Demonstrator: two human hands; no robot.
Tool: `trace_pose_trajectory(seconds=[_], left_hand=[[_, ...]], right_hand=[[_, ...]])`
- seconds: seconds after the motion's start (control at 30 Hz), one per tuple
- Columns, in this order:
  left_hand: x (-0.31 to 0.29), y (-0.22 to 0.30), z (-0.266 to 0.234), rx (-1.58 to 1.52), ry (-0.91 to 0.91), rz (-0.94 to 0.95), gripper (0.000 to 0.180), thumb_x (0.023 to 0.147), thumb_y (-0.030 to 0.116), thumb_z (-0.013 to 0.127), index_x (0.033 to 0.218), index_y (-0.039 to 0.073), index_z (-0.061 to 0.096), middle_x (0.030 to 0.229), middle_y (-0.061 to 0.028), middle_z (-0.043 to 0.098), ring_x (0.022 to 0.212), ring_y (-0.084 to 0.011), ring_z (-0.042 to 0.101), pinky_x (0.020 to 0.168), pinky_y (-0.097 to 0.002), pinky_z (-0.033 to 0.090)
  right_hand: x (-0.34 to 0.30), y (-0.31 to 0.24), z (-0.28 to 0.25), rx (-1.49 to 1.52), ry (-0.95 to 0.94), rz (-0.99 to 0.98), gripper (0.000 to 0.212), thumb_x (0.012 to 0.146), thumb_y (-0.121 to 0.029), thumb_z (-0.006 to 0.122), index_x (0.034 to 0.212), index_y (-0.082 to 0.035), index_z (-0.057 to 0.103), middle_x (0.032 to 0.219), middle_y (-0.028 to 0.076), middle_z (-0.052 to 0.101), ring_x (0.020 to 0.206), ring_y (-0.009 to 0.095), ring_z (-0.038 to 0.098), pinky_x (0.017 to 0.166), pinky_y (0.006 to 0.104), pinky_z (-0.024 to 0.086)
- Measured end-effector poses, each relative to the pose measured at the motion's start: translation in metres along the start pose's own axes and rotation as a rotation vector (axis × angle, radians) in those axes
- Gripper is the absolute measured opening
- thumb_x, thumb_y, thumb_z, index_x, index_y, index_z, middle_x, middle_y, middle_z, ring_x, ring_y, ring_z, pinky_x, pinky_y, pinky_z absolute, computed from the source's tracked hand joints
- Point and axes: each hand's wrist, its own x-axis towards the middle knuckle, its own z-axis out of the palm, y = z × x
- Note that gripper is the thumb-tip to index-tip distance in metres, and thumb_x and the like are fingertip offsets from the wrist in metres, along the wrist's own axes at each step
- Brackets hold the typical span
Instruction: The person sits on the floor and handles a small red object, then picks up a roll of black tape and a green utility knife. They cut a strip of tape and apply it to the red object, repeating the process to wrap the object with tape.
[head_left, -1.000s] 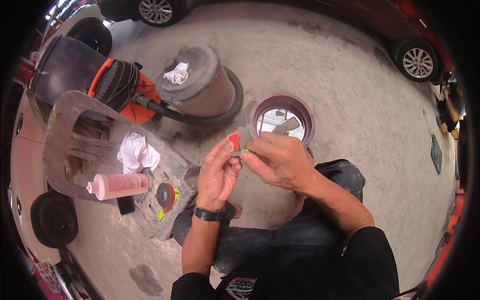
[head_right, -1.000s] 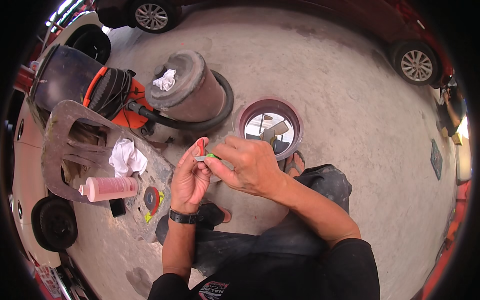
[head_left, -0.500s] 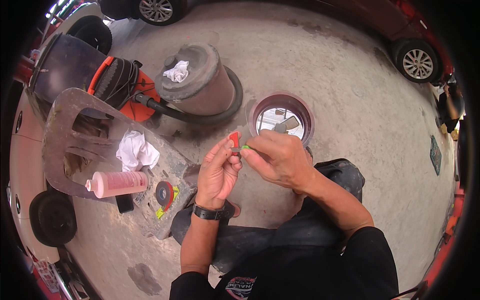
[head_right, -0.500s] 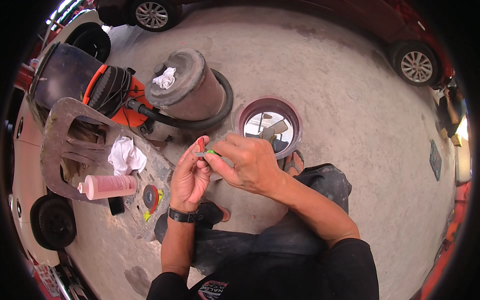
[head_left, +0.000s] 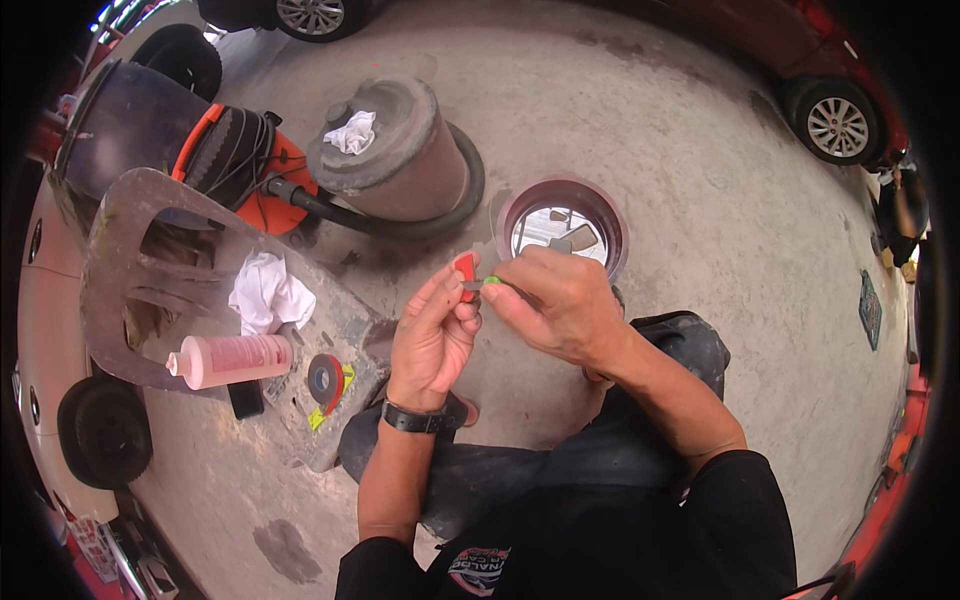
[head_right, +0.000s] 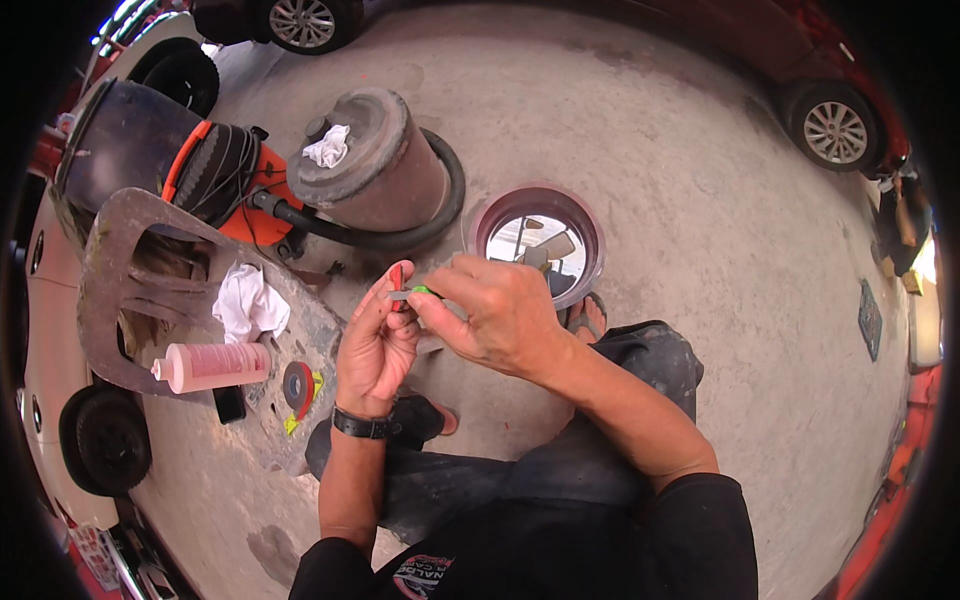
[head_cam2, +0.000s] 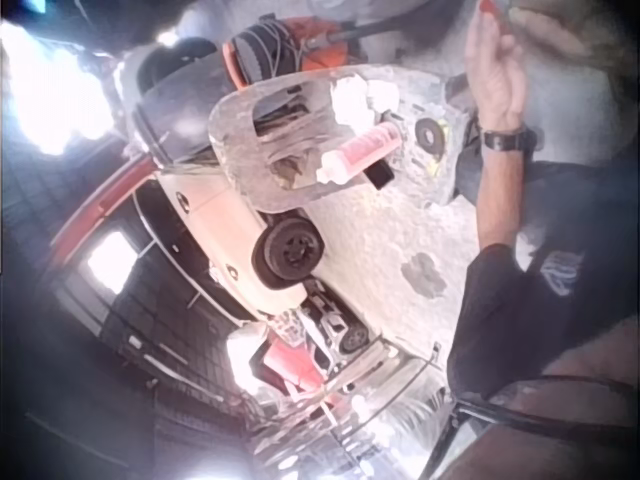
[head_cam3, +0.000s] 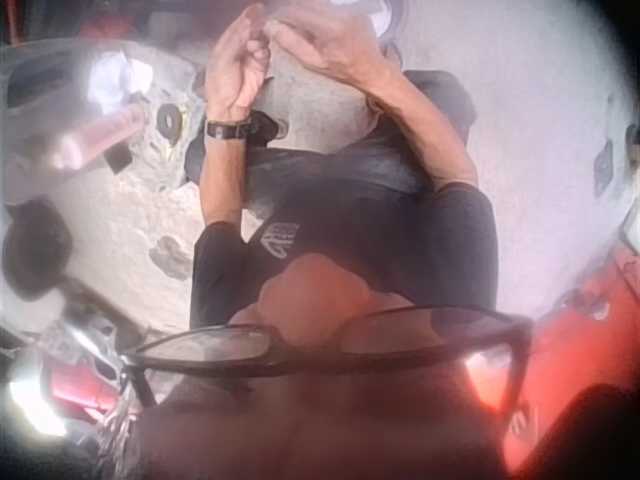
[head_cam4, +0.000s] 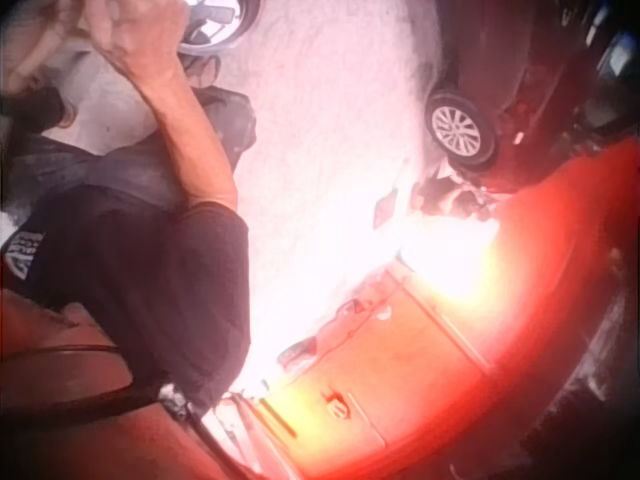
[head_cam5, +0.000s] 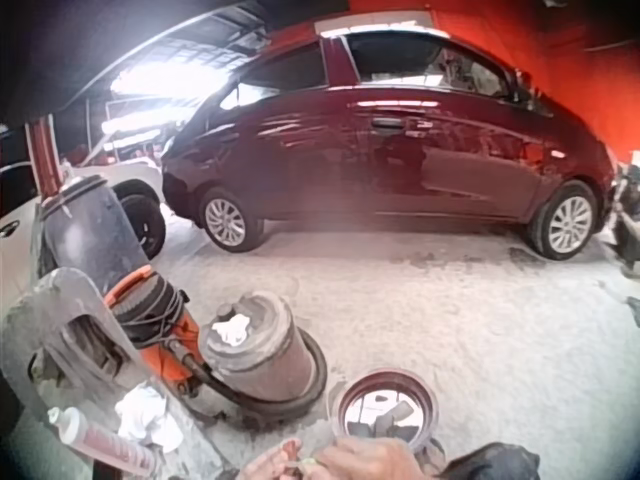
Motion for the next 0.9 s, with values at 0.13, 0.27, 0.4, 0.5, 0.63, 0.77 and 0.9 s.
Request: trace_pose_trajectory(seconds=[0.13, 0.27, 0.4, 0.5, 0.63, 0.77, 0.9], left_hand=[[0.0012, 0.0019, -0.0007, -0.003, -0.001, -0.003, 0.036, 0.103, 0.009, 0.064, 0.136, -0.003, 0.061, 0.093, -0.0014, 0.071, 0.074, -0.0068, 0.066, 0.065, -0.0217, 0.055], [0.0004, 0.0029, -0.0007, 0.018, 0.014, 0.008, 0.034, 0.102, 0.008, 0.064, 0.134, -0.002, 0.062, 0.094, -0.0030, 0.073, 0.075, -0.0083, 0.069, 0.067, -0.0232, 0.058], [0.0000, -0.0004, -0.0004, 0.052, 0.023, 0.049, 0.033, 0.102, 0.007, 0.064, 0.134, -0.002, 0.062, 0.095, -0.0052, 0.074, 0.077, -0.0104, 0.072, 0.069, -0.0255, 0.060], [-0.0011, -0.0012, 0.0004, 0.064, 0.026, 0.054, 0.032, 0.102, 0.007, 0.063, 0.133, -0.003, 0.062, 0.095, -0.0055, 0.074, 0.077, -0.0108, 0.072, 0.069, -0.0260, 0.060], [-0.0025, -0.0005, 0.0047, 0.085, 0.056, 0.053, 0.031, 0.103, 0.008, 0.062, 0.132, -0.004, 0.063, 0.094, -0.0052, 0.074, 0.076, -0.0101, 0.071, 0.067, -0.0251, 0.058], [-0.0027, -0.0005, 0.0040, 0.052, 0.039, 0.029, 0.032, 0.103, 0.009, 0.063, 0.133, -0.004, 0.063, 0.094, -0.0052, 0.074, 0.074, -0.0093, 0.070, 0.066, -0.0241, 0.057], [-0.0040, -0.0011, 0.0040, 0.047, 0.030, 0.019, 0.032, 0.103, 0.010, 0.064, 0.132, -0.004, 0.063, 0.093, -0.0047, 0.073, 0.074, -0.0084, 0.069, 0.065, -0.0237, 0.057]], right_hand=[[-0.0002, 0.0018, -0.0011, 0.017, 0.011, 0.002, 0.010, 0.086, -0.014, 0.077, 0.089, -0.006, 0.071, 0.072, 0.008, 0.059, 0.059, 0.025, 0.059, 0.052, 0.0373, 0.045], [-0.0006, -0.0006, -0.0026, 0.047, -0.011, -0.006, 0.010, 0.086, -0.013, 0.077, 0.090, -0.006, 0.071, 0.071, 0.008, 0.059, 0.058, 0.025, 0.059, 0.052, 0.0371, 0.044], [-0.0026, -0.0064, -0.0038, 0.036, -0.077, 0.005, 0.010, 0.087, -0.013, 0.076, 0.090, -0.006, 0.071, 0.071, 0.008, 0.058, 0.058, 0.025, 0.058, 0.052, 0.0373, 0.044], [-0.0007, -0.0067, -0.0020, 0.064, -0.031, 0.017, 0.010, 0.088, -0.014, 0.076, 0.091, -0.005, 0.071, 0.071, 0.009, 0.058, 0.058, 0.025, 0.058, 0.053, 0.0375, 0.044], [0.0001, -0.0012, 0.0018, 0.045, -0.007, 0.002, 0.014, 0.089, -0.021, 0.076, 0.092, -0.008, 0.072, 0.073, 0.008, 0.059, 0.057, 0.028, 0.061, 0.049, 0.0391, 0.045], [0.0013, -0.0030, 0.0013, 0.036, 0.005, 0.003, 0.013, 0.090, -0.021, 0.076, 0.092, -0.008, 0.072, 0.072, 0.007, 0.059, 0.057, 0.027, 0.061, 0.049, 0.0387, 0.044], [-0.0003, -0.0040, 0.0011, 0.017, 0.007, 0.002, 0.013, 0.089, -0.021, 0.076, 0.091, -0.009, 0.073, 0.071, 0.006, 0.059, 0.058, 0.027, 0.061, 0.049, 0.0383, 0.044]])
